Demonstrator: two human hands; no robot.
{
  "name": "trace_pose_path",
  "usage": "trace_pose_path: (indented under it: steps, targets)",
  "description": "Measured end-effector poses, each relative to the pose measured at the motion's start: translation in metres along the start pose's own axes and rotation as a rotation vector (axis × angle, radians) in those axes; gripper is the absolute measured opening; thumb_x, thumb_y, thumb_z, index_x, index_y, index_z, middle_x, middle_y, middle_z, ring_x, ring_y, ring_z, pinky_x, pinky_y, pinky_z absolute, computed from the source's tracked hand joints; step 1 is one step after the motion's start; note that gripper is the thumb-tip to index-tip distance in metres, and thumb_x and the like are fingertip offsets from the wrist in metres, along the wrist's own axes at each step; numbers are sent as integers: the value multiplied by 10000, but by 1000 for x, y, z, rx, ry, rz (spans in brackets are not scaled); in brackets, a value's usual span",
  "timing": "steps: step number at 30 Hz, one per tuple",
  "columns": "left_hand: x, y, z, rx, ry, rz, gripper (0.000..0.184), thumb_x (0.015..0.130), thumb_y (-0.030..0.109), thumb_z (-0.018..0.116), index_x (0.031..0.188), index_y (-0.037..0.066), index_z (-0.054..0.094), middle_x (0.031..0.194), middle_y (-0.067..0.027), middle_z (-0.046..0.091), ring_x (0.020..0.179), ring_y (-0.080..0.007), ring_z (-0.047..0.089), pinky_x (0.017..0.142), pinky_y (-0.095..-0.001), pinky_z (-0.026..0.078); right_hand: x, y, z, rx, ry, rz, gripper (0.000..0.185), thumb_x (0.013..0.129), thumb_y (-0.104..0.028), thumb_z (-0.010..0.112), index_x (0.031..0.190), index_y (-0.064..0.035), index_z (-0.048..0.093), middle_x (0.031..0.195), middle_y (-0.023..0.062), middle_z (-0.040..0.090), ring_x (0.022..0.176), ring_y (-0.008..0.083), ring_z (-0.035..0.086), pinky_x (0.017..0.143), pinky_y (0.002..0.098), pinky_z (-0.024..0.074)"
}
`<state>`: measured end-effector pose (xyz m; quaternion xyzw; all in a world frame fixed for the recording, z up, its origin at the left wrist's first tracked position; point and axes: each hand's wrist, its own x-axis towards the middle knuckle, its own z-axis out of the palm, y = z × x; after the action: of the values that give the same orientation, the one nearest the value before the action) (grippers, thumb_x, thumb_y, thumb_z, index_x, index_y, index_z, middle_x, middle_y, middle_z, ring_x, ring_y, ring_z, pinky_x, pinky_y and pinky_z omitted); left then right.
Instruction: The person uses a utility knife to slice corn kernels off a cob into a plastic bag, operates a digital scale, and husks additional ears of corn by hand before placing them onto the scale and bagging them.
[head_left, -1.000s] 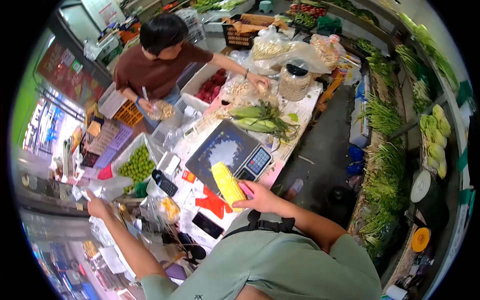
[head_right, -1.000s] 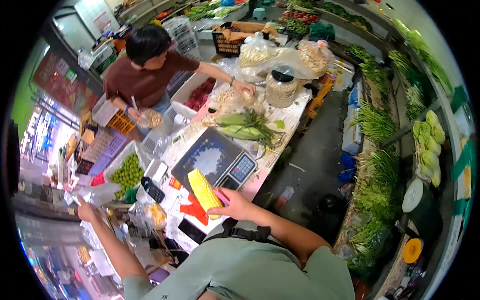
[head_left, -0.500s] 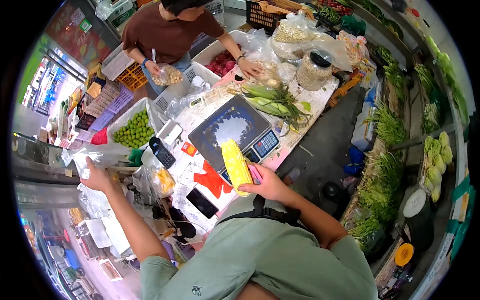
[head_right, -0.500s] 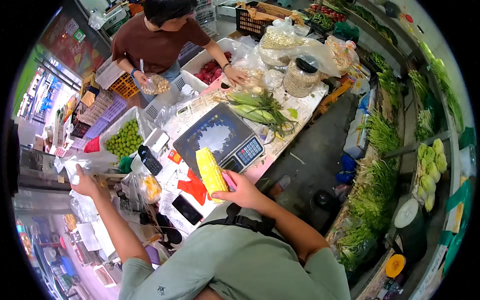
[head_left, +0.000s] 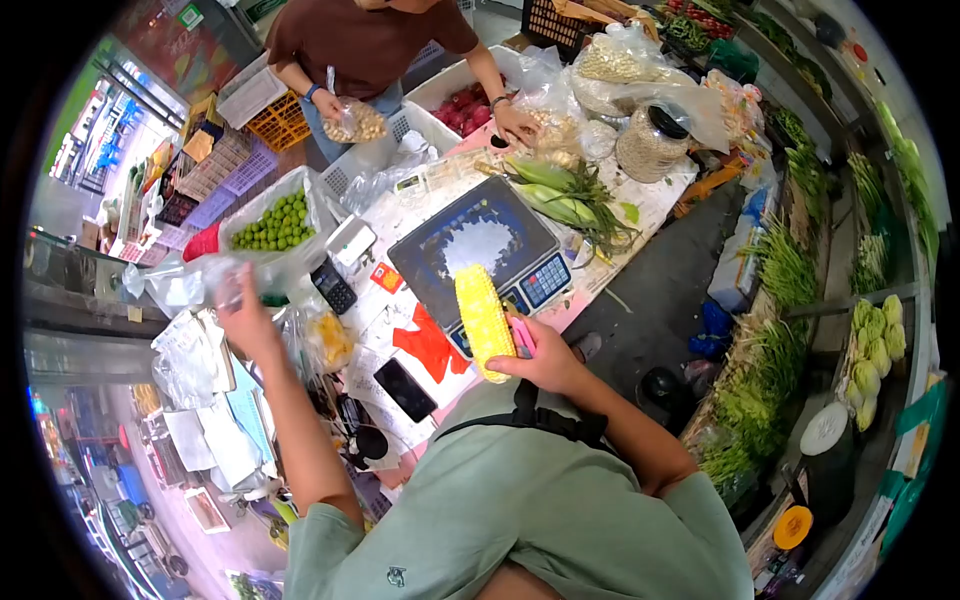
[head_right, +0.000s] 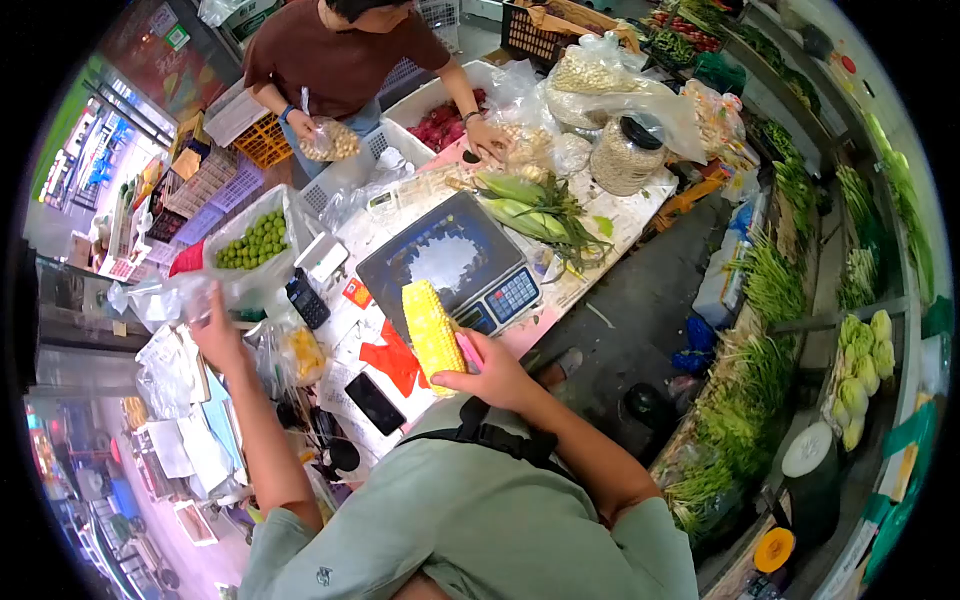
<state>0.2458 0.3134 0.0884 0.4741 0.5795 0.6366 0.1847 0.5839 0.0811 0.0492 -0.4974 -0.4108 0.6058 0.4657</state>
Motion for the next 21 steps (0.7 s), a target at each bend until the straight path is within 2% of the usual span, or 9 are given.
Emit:
trace_pose_path:
  steps: [5,6,10,13,15,16,17,19,21]
  targets:
    - [-114,-22,31,221,-385,503,219,866,124,781,1059,49,708,948,-95,698,871,-269,645,813,-364,498,3,28,-10,159,112,-16,462,861,-111,782,1253,20,575,1125,71,673,1030,130,631,924,305,510]
    - [-136,-13,38,174,-560,620,197,823,108,789,1003,63,722,933,-104,687,854,-293,643,814,-365,511,2,24,-12,201,125,-34,405,890,-97,727,1249,14,577,1087,74,679,846,110,640,735,273,536]
    - [-213,13,49,-38,-1037,643,405,697,-3,739,1095,55,696,1097,-123,658,1051,-340,611,918,-445,485,-3,10,-21,458,186,-31,345,920,-116,651,1231,2,559,986,62,668,534,54,503,401,217,349]
    - [-232,32,51,-143,-1169,508,510,732,-3,725,1233,35,635,1182,-146,635,1142,-355,595,999,-471,463,-5,19,-22,542,216,11,374,914,-106,659,1251,-24,517,934,54,654,557,64,526,408,216,366]
    - [-225,38,48,-221,-1428,309,616,754,11,704,1351,14,551,1264,-133,625,1198,-318,588,1044,-440,443,-5,22,-23,509,234,1,386,916,-89,653,1262,-47,488,908,52,644,558,71,530,400,214,362]
    - [-229,22,42,-390,-1551,-114,629,827,110,639,1429,10,488,1359,-115,600,1235,-256,578,1048,-408,436,-6,25,-24,489,247,7,384,916,-86,652,1262,-47,491,914,52,646,562,71,533,401,213,362]
    - [-230,6,38,-388,-1560,-118,629,827,110,639,1429,10,488,1359,-115,600,1235,-256,578,1048,-408,436,-7,27,-24,469,259,14,381,917,-82,651,1262,-47,494,919,52,647,567,71,536,402,212,363]
    - [-225,5,35,-780,-1517,-1088,556,942,286,592,1419,12,510,1349,-102,618,1231,-219,579,1049,-404,428,-9,20,-22,470,270,13,373,917,-82,650,1257,-48,499,911,48,646,563,70,533,404,214,366]
    - [-227,8,45,-787,-1390,-1258,533,1031,410,503,1398,24,531,1274,-100,658,1165,-211,622,964,-397,505,-10,20,-20,468,277,6,365,918,-82,649,1251,-49,504,903,44,645,559,69,530,407,217,369]
